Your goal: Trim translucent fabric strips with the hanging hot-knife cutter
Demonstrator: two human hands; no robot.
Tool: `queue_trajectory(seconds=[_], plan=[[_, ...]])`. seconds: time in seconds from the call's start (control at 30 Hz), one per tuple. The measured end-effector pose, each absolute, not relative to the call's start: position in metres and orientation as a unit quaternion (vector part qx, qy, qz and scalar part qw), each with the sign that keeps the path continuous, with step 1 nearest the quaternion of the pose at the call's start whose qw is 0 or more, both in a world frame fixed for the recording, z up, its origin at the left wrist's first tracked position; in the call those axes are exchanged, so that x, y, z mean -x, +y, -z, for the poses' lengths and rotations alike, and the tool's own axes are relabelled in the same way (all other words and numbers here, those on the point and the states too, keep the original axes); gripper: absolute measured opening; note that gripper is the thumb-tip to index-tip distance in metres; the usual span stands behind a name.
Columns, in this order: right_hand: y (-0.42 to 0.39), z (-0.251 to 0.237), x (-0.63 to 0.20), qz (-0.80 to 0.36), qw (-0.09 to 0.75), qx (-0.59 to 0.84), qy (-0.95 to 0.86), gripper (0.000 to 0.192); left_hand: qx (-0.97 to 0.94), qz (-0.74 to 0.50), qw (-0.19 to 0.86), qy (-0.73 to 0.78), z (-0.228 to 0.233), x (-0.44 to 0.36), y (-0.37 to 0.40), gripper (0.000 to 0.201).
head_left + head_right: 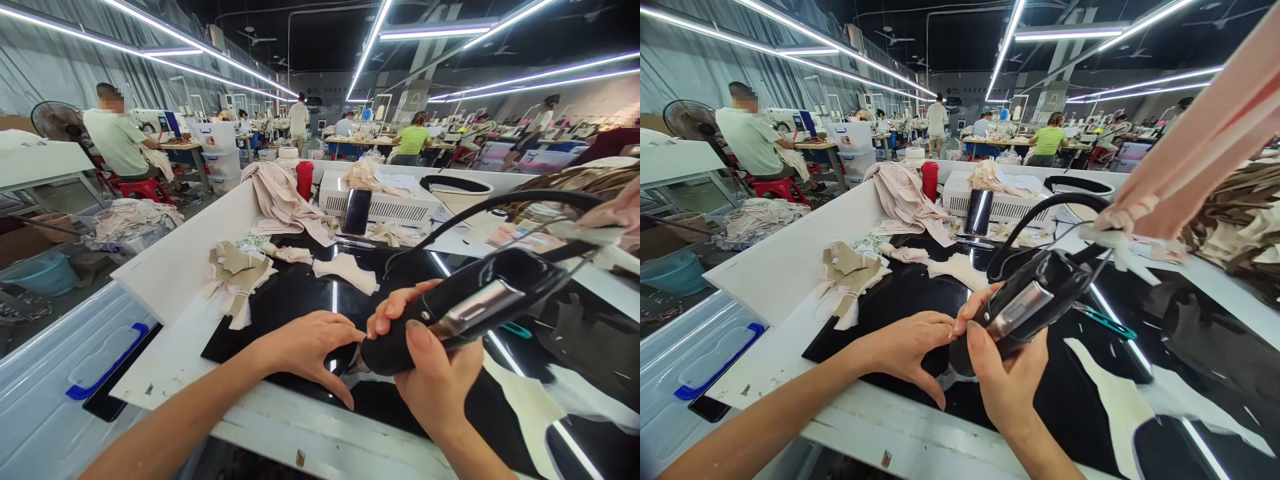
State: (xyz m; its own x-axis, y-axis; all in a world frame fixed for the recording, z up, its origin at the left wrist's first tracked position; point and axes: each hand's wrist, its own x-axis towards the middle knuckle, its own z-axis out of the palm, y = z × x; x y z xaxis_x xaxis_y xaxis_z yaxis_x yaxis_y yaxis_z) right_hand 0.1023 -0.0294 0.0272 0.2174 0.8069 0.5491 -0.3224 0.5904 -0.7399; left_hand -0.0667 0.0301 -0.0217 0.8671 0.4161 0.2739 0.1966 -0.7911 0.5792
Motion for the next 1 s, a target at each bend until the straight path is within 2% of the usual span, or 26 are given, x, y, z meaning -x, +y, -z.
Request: queue_trajectory(seconds=[0.13,0.23,0.57,0.73,0.87,1.0], plan=[[-0.029,-0.025,-0.102,-0.382,0.736,0.25,-0.5,0.028,-0.925,-0.201,0.281,0.158,0.021,0.066,0.03,0.077],[-0.027,-0.029,-0.105,-0.388,0.736,0.249,-0.496,0.031,-0.922,-0.213,0.283,0.153,0.021,0.066,0.029,0.072],[-0.017,-0.047,-0.133,-0.321,0.78,0.286,-0.455,0.033,-0.943,-0.187,0.22,0.164,0.006,0.082,0.028,0.014],[-0.015,-0.045,-0.142,-0.3,0.781,0.308,-0.453,0.034,-0.954,-0.186,0.148,0.183,0.004,0.092,0.037,0.011],[-0.014,-0.041,-0.141,-0.298,0.774,0.311,-0.464,0.034,-0.934,-0.214,0.076,0.276,0.008,0.097,0.043,0.013],[-0.013,-0.037,-0.137,-0.291,0.769,0.318,-0.473,0.035,-0.911,-0.263,0.093,0.304,0.008,0.087,0.033,0.011]])
